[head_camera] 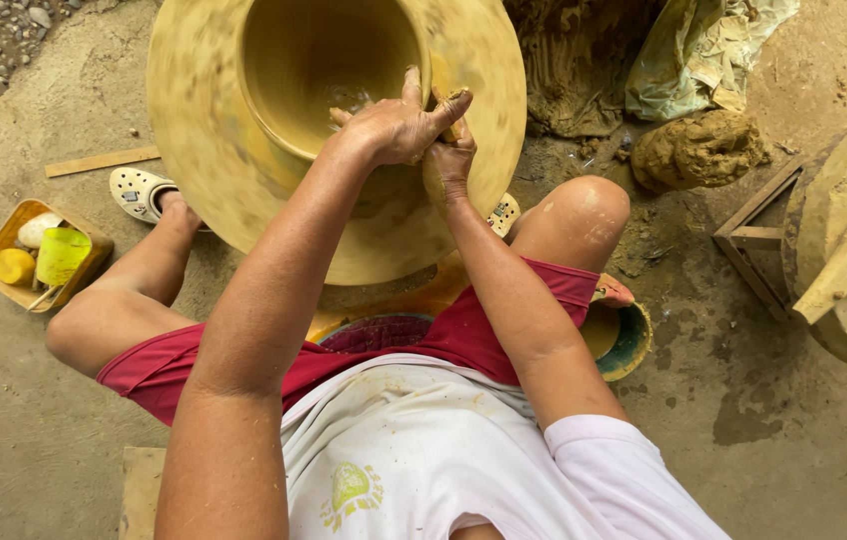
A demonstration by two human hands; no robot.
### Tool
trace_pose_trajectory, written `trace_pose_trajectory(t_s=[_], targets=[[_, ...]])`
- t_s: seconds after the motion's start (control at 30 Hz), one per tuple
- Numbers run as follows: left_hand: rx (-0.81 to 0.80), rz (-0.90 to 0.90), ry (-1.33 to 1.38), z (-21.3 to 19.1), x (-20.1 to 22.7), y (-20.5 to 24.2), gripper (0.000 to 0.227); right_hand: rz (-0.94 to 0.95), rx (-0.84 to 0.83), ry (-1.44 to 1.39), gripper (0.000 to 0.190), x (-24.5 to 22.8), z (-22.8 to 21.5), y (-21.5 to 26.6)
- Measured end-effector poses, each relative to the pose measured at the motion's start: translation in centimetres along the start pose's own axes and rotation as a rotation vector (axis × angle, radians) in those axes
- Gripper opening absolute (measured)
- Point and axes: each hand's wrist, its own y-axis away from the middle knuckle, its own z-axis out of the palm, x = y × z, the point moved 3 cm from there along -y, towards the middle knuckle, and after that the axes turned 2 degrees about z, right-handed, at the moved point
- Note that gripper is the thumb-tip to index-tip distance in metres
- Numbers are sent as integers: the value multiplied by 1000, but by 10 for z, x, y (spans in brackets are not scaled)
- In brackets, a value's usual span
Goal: The person places a lump of clay onto a rotating pottery wheel, centers it by hand, and uses a wet sponge to lubricate the surface while opening and shaping the clay into a hollow vessel.
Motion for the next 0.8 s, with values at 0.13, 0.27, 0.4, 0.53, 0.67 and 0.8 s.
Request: trace_pose_trajectory(t_s=[0.13,0.27,0.4,0.53,0.67,0.8], targets=[[-33,-37,-21,2,2,-3,138,-10,18,5,35,15,-7,-6],[5,-17,-39,0,6,-7,135,-13,40,26,38,14,-9,-5],[-33,-54,-49,-5,6,-4,133,-5,37,15,44,-3,-1,-3],[-41,-32,-28,-8,1,-4,134,-31,4,5,50,-15,7,1],[0,6,-15,-5,-5,-13,133,-23,44,116,37,-11,9,0],[-11,-17,-39,-6,-4,-11,131,47,22,20,40,-3,11,1]])
